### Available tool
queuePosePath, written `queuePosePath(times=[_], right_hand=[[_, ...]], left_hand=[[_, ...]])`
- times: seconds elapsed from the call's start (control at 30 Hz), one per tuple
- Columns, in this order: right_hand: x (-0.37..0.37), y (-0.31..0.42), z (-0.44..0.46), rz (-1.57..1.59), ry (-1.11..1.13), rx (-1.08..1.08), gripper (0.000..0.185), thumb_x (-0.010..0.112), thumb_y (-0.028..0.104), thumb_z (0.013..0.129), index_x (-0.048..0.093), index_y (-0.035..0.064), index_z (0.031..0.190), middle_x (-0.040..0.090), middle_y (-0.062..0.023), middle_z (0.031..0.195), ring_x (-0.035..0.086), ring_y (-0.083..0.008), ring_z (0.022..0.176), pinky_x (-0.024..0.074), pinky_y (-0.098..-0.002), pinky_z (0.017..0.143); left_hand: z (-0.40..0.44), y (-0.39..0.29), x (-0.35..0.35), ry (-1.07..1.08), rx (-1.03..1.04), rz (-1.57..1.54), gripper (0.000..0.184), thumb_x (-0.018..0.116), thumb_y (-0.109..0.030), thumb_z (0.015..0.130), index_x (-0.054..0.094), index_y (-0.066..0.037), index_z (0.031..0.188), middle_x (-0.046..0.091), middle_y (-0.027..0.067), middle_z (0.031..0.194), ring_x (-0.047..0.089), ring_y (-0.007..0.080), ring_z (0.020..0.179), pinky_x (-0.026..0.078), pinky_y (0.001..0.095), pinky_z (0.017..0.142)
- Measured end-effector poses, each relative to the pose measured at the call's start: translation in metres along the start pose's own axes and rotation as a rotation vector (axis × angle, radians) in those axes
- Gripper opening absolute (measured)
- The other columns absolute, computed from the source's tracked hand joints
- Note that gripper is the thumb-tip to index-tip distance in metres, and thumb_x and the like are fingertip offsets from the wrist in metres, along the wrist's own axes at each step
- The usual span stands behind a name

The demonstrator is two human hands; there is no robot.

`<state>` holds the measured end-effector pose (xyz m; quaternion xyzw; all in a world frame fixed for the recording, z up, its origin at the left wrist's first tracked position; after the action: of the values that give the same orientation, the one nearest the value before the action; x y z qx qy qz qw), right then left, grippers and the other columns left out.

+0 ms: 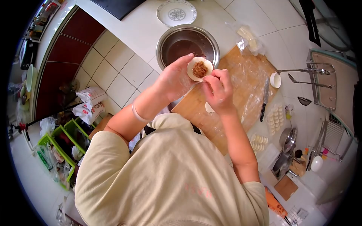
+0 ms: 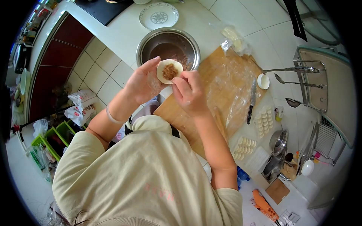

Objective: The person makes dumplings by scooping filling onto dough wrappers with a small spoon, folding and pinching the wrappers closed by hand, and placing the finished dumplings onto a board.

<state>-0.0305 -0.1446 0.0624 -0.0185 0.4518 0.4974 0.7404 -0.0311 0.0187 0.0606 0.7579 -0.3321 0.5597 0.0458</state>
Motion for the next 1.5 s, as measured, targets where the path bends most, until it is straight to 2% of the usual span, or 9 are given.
queuePosePath(times=[0.1,0.17,0.3,0.47,0.73,0.97,1.1,1.17,1.5], right_hand=[[-0.01,0.009,0.004,0.133,-0.05,0.1,0.018,0.067,-0.003,0.075,0.06,0.0049,0.09,0.055,-0.0083,0.091,0.056,-0.0227,0.074,0.0476,-0.0325,0.062],[-0.014,0.013,0.003,0.285,-0.023,0.328,0.013,0.065,-0.001,0.079,0.061,0.0031,0.09,0.058,-0.0097,0.091,0.058,-0.0197,0.07,0.0487,-0.0299,0.06],[-0.019,0.013,0.003,0.333,0.011,0.391,0.009,0.065,0.001,0.082,0.061,0.0026,0.09,0.059,-0.0099,0.092,0.058,-0.0163,0.066,0.0481,-0.0268,0.057],[-0.023,0.018,0.005,0.343,0.027,0.504,0.009,0.066,0.004,0.082,0.061,0.003,0.089,0.059,-0.0085,0.091,0.058,-0.0173,0.07,0.0483,-0.0274,0.061],[-0.032,0.02,0.014,0.292,-0.042,0.369,0.011,0.068,0.007,0.081,0.061,0.0028,0.087,0.059,-0.0087,0.087,0.056,-0.0238,0.08,0.0481,-0.0326,0.067],[-0.037,0.02,0.013,0.18,-0.128,0.155,0.012,0.07,0.008,0.08,0.062,0.0025,0.087,0.06,-0.0082,0.084,0.056,-0.0243,0.077,0.0478,-0.0327,0.065],[-0.041,0.024,0.019,0.19,-0.175,0.144,0.013,0.071,0.008,0.079,0.061,0.0018,0.086,0.06,-0.0082,0.084,0.056,-0.0238,0.076,0.0479,-0.0318,0.065],[-0.042,0.03,0.021,0.342,-0.284,0.311,0.014,0.071,0.008,0.079,0.062,0.0021,0.087,0.06,-0.0082,0.085,0.057,-0.0228,0.076,0.048,-0.0313,0.065],[-0.039,0.026,0.011,0.203,-0.245,0.201,0.014,0.069,0.008,0.082,0.061,0.0018,0.091,0.059,-0.0106,0.085,0.057,-0.0222,0.074,0.0475,-0.0309,0.063]], left_hand=[[-0.006,0.007,0.004,-0.027,0.059,0.195,0.043,0.039,-0.033,0.099,0.05,-0.001,0.126,0.057,0.0092,0.122,0.052,0.0224,0.115,0.037,0.0381,0.102],[-0.013,0.008,0.005,0.023,0.125,0.359,0.042,0.043,-0.03,0.098,0.048,-0.001,0.127,0.056,0.0078,0.122,0.051,0.0203,0.116,0.037,0.0374,0.103],[-0.021,0.012,0.01,0.129,0.243,0.734,0.042,0.052,-0.019,0.096,0.043,0.003,0.131,0.054,0.0069,0.123,0.049,0.0148,0.117,0.038,0.0347,0.102],[-0.021,0.024,0.005,0.181,0.273,0.736,0.039,0.05,-0.013,0.097,0.041,0.005,0.131,0.055,0.0099,0.119,0.055,0.0138,0.107,0.046,0.0308,0.093],[-0.028,0.013,0.021,0.163,0.34,0.99,0.044,0.05,-0.008,0.097,0.035,0.004,0.137,0.059,0.0093,0.111,0.058,0.0129,0.1,0.049,0.0289,0.087],[-0.028,0.014,0.022,0.226,0.439,0.925,0.043,0.052,-0.004,0.094,0.039,0.004,0.134,0.059,0.0104,0.111,0.058,0.0163,0.104,0.049,0.0304,0.089],[-0.026,0.014,0.017,0.252,0.45,0.796,0.034,0.056,-0.005,0.093,0.048,0.005,0.124,0.059,0.0121,0.115,0.059,0.0166,0.104,0.05,0.031,0.089],[-0.026,0.014,0.015,0.231,0.441,0.674,0.032,0.057,-0.006,0.092,0.051,0.005,0.121,0.06,0.0125,0.115,0.059,0.0163,0.103,0.05,0.031,0.089],[-0.027,0.02,0.021,0.218,0.45,0.582,0.031,0.059,-0.009,0.092,0.052,0.004,0.12,0.063,0.0118,0.112,0.061,0.0151,0.099,0.051,0.0306,0.085]])
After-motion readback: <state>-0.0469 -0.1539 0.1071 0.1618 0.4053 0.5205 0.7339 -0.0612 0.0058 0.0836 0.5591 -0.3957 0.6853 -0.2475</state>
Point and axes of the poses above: each hand's wrist, its own z-axis towards the middle knuckle, its own x-axis out of the palm, y = z × x, the point moved 1 cm from there along z, towards the middle knuckle
